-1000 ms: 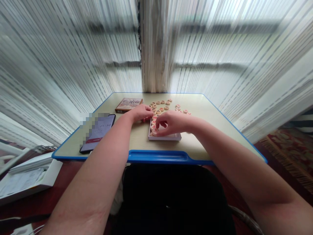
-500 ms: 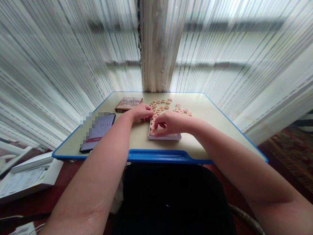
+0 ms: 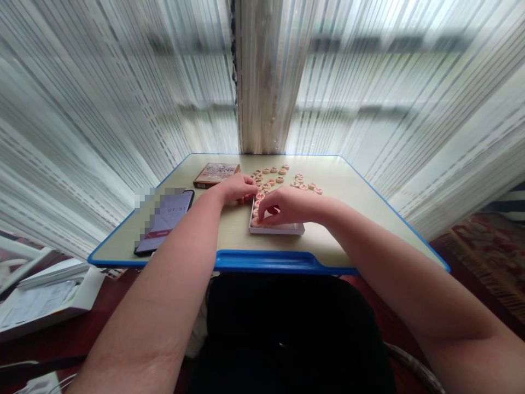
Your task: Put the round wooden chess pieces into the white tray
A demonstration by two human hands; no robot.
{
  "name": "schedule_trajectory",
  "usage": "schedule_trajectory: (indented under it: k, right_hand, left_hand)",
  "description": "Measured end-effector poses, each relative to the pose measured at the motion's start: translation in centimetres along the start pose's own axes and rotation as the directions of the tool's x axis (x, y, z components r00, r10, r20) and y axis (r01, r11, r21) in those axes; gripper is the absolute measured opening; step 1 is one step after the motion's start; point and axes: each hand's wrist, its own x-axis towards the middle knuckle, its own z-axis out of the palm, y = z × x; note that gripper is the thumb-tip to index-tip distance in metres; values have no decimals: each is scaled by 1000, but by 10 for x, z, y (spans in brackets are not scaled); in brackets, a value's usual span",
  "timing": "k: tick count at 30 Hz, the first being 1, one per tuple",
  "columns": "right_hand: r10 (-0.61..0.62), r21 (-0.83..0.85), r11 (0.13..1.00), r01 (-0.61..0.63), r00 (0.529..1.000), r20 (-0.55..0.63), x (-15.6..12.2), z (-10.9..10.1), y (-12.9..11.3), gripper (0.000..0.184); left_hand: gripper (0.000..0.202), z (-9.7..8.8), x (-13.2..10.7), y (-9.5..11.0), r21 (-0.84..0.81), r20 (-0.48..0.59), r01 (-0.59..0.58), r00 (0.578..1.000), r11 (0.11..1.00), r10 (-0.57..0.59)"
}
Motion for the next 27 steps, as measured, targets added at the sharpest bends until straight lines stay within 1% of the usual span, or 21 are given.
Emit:
schedule_trajectory:
  k: [4, 8, 11, 15, 21, 24, 26, 27]
  right_hand:
    - [-4, 5, 1000, 4, 1000, -11, -1, -1, 0, 16]
    - [18, 22, 1000, -17, 999, -29, -2, -1, 0, 19]
    - [-8, 53, 999, 9, 1000, -17, 0, 1, 1, 22]
    - [-55, 95, 994, 54, 998, 4, 2, 4, 4, 22]
    - [-51, 144, 988, 53, 999, -16, 1, 5, 6, 22]
    - [-52, 175, 982, 64, 996, -69, 1, 5, 6, 23]
    - [-25, 181, 982, 54, 987, -159, 2, 4, 10, 22]
    - [8, 183, 983, 34, 976, -219, 3, 3, 13, 22]
  left_hand:
    - [6, 0, 0, 0, 6, 4, -5, 1000, 1000, 5]
    - [6, 0, -1, 1, 6, -3, 10, 1000, 1000, -10]
    - [4, 0, -1, 2, 2, -1, 15, 1000, 1000, -15]
    - [5, 0, -2, 2, -1, -2, 7, 1000, 1000, -7]
    - [6, 0, -2, 2, -10, -3, -4, 1000, 1000, 4]
    - [6, 0, -1, 1, -4, -2, -4, 1000, 1000, 4]
    - [6, 0, -1, -1, -8, 4, -3, 1000, 1000, 3]
    - [7, 0, 0, -1, -13, 10, -3, 1000, 1000, 3]
